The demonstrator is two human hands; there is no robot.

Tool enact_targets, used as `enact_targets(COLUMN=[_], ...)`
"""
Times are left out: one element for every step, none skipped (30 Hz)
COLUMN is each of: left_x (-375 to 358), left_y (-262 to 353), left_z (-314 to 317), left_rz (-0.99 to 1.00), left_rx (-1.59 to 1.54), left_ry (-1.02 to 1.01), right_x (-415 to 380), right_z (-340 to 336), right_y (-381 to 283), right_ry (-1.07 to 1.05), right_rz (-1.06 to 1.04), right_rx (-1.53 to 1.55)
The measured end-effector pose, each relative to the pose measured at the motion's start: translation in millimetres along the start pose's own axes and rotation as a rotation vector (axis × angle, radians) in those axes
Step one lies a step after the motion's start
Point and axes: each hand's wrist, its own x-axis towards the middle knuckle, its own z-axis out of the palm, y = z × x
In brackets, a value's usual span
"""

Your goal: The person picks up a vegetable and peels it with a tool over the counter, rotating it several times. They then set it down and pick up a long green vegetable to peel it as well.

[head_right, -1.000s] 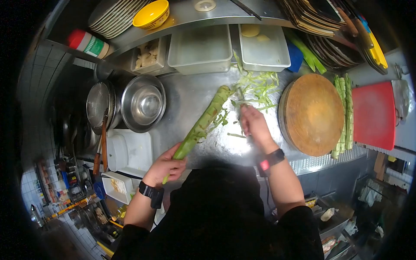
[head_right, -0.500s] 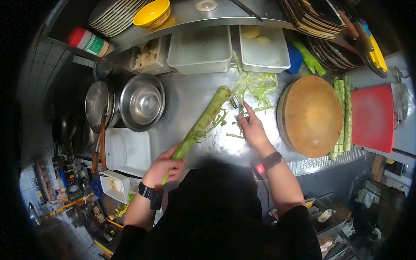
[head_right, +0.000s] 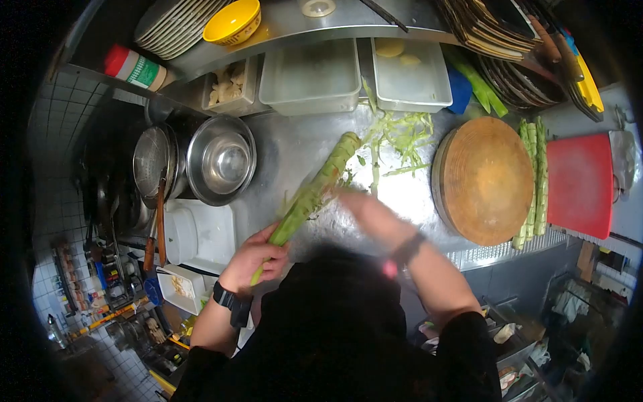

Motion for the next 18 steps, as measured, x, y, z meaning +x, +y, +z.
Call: enact_targets(left_x=[0, -2, -3, -3, -2, -1, -1, -1, -2, -4, -6, -7, -5, -3, -3, -4, -4, -5], left_y=[-1, -2, -1, 0, 0, 2, 1, 2, 2, 1, -2, -4, -1, 3, 3, 1, 1, 0], left_z=[1, 3, 3, 4, 3, 0, -2, 0, 3, 5, 3, 2, 1, 0, -1, -1, -1, 0], left_rz=[0.018, 0.018, 0.023, 0.027, 0.028, 0.026, 0.019, 0.018, -0.009, -0.044, -0.054, -0.045, -0.024, -0.016, -0.009, -0.002, 0.003, -0.003], left_rx=[0.009, 0.011, 0.019, 0.02, 0.016, 0.018, 0.019, 0.015, 0.064, 0.113, 0.114, 0.127, 0.145, 0.152, 0.135, 0.115, 0.112, 0.107], left_ry=[0.014, 0.014, 0.015, 0.018, 0.016, 0.0, -0.013, -0.011, 0.03, 0.073, 0.073, 0.07, 0.062, 0.054, 0.064, 0.077, 0.076, 0.081], right_x=[13, 26, 23, 14, 10, 10, 16, 20, 7, -4, 11, 33, 29, 26, 24, 15, 4, 2], right_z=[-28, -50, -46, -36, -12, -19, -24, -25, -18, -11, -26, -53, -57, -58, -45, -25, -12, -7], right_y=[11, 15, 12, 6, 3, -36, -70, -87, -46, -4, -14, -21, 0, 19, 7, -10, -15, -17], right_ry=[-0.042, -0.081, -0.109, -0.145, -0.008, -0.195, -0.411, -0.625, -0.518, -0.407, -0.179, -0.038, -0.125, -0.211, -0.214, -0.221, -0.319, -0.322], right_rz=[0.289, 0.573, 0.465, 0.358, 0.004, -0.011, 0.104, 0.218, 0.068, -0.075, 0.613, 0.965, 0.823, 0.677, 0.582, 0.486, 0.059, 0.057], right_rx=[-0.1, -0.202, -0.132, -0.063, 0.114, -0.076, -0.102, -0.128, -0.158, -0.183, 0.405, 0.486, 0.279, 0.074, 0.196, 0.319, -0.029, -0.029])
